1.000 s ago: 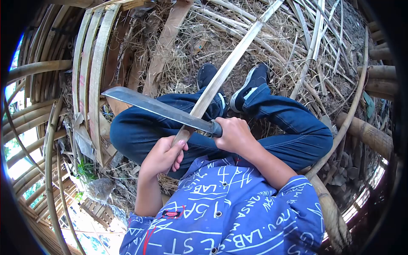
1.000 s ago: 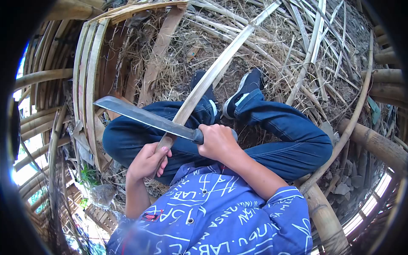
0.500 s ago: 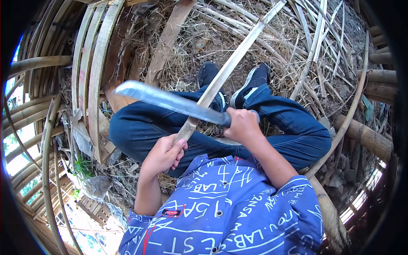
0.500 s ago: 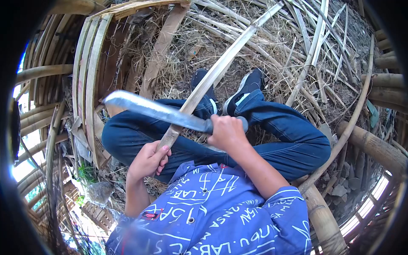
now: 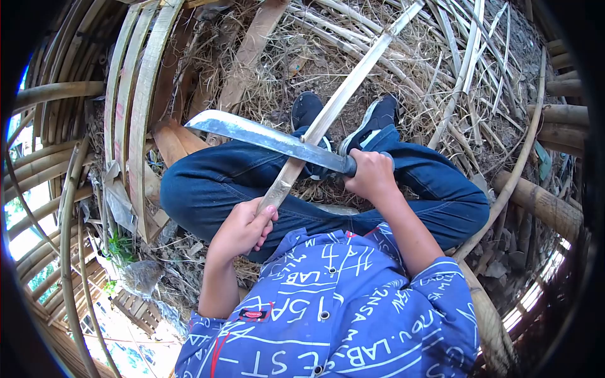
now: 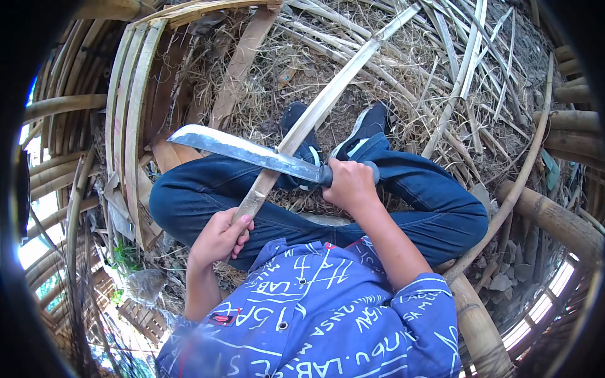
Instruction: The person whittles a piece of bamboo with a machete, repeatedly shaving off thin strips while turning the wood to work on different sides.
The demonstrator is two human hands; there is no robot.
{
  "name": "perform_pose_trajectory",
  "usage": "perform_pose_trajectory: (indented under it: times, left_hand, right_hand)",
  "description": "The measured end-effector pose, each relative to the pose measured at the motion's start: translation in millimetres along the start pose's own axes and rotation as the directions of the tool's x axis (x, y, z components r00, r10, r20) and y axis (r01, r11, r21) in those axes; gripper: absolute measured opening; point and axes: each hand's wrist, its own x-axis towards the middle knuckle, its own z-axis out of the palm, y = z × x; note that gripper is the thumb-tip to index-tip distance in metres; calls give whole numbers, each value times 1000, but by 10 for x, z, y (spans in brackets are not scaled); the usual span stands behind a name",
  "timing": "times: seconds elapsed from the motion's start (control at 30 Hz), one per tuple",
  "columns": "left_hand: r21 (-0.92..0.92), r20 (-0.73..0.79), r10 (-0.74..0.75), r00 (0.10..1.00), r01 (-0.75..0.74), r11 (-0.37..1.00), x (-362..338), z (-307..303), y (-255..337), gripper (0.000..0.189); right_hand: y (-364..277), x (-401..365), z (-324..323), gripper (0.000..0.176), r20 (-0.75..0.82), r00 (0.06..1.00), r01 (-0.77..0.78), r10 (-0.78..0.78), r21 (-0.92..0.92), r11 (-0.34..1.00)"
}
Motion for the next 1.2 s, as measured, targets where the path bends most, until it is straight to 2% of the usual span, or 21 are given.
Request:
perform_pose_trajectory:
  times: [0.13,0.2,0.3,0.37,0.4,0.43,0.53,0.7,0.77,0.8,0.9,0.97,1.07,1.2]
  left_hand:
    - [5,1,7,1000,-7,1000,3,1,2,27]
    - [-2,0,10,1000,-10,1000,-5,-2,5,27]
    - [-13,10,6,1000,-6,1000,-23,-6,-9,26]
    - [-16,17,5,1000,-4,1000,-40,-7,-23,26]
    - [-27,20,-2,1000,2,1000,-54,1,-37,26]
    - [-38,21,-8,1000,9,999,-62,1,-43,26]
    - [25,22,-18,1000,17,1000,-31,-17,35,26]
    - [-26,12,-15,1000,15,1000,-32,-6,15,27]
    - [-23,21,2,1000,-2,1000,-2,0,21,27]
    - [-23,19,0,1000,0,1000,-1,-5,22,27]
    - [-21,23,-9,1000,9,1000,6,4,26,26]
    - [-6,3,-8,1000,8,1000,9,23,28,25]
    - [22,-48,13,999,-12,1000,10,48,13,23]
    - [124,-99,94,991,-81,989,23,85,-63,22]
  right_hand:
    - [50,20,15,26,-18,999,30,-30,-4,1000]
    - [26,25,-48,27,57,998,15,-14,-15,1000]
    - [89,28,-36,26,18,1000,4,-3,-41,999]
    - [272,103,-49,24,11,981,-193,196,-114,975]
    - [442,158,-89,24,-54,960,-278,275,-70,958]
    - [621,200,-148,21,-79,952,-298,296,-8,955]
    - [745,262,-270,19,-130,965,-243,230,-97,965]
    - [507,142,-210,20,-134,973,-183,186,38,982]
    - [213,26,-218,24,-45,986,-160,162,49,986]
    - [85,-49,-160,18,-70,991,-101,111,138,985]
    - [-255,-177,-66,23,42,999,10,-19,206,978]
    - [-440,-192,-61,24,70,993,78,-95,207,975]
    - [-488,-134,-35,26,150,985,65,-84,122,990]
    - [-360,-2,-85,25,106,993,53,-55,21,998]
